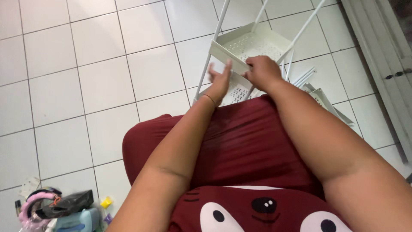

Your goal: The person assembles a white plastic shelving unit by inserting white poles into the corners of perforated trays. They connect multiple trays and poles to build a multi-tier structure while sitting on the floor.

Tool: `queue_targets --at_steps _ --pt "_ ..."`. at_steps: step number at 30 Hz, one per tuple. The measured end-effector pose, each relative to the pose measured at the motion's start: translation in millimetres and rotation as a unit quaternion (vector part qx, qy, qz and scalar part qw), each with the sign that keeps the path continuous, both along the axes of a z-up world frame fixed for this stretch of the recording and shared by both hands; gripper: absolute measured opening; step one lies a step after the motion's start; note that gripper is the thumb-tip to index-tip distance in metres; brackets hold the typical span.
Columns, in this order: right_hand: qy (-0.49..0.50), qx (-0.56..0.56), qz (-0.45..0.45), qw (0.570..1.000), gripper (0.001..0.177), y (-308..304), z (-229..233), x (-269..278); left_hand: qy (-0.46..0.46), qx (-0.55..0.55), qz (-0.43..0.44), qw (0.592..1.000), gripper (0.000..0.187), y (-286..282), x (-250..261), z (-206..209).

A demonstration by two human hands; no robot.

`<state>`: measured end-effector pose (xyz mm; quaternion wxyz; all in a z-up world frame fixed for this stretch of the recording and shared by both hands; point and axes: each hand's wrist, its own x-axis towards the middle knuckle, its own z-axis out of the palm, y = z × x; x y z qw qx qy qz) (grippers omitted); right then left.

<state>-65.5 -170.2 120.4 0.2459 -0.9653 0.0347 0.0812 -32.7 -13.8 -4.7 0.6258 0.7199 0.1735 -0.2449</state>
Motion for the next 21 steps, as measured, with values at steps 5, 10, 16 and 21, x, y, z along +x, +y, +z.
queue_targets --at_steps 5,10,16,21 --pt "0.014 -0.017 0.037 0.999 0.022 28.3 -34.1 13.1 -0.059 -0.180 -0.091 0.978 0.106 24.5 -12.0 -23.4" --pt "0.092 0.115 0.155 0.977 0.027 29.3 -60.5 22.8 -0.075 -0.233 -0.081 0.966 0.102 51.8 -1.8 -32.1" --pt "0.145 0.220 0.122 0.957 0.038 14.8 -55.9 30.8 -0.029 -0.134 -0.027 0.990 0.105 73.5 22.3 -37.5" --pt "0.153 0.157 0.059 0.974 0.039 -1.5 -32.6 27.3 -0.268 0.112 -0.035 0.956 0.079 99.7 55.3 -100.4"
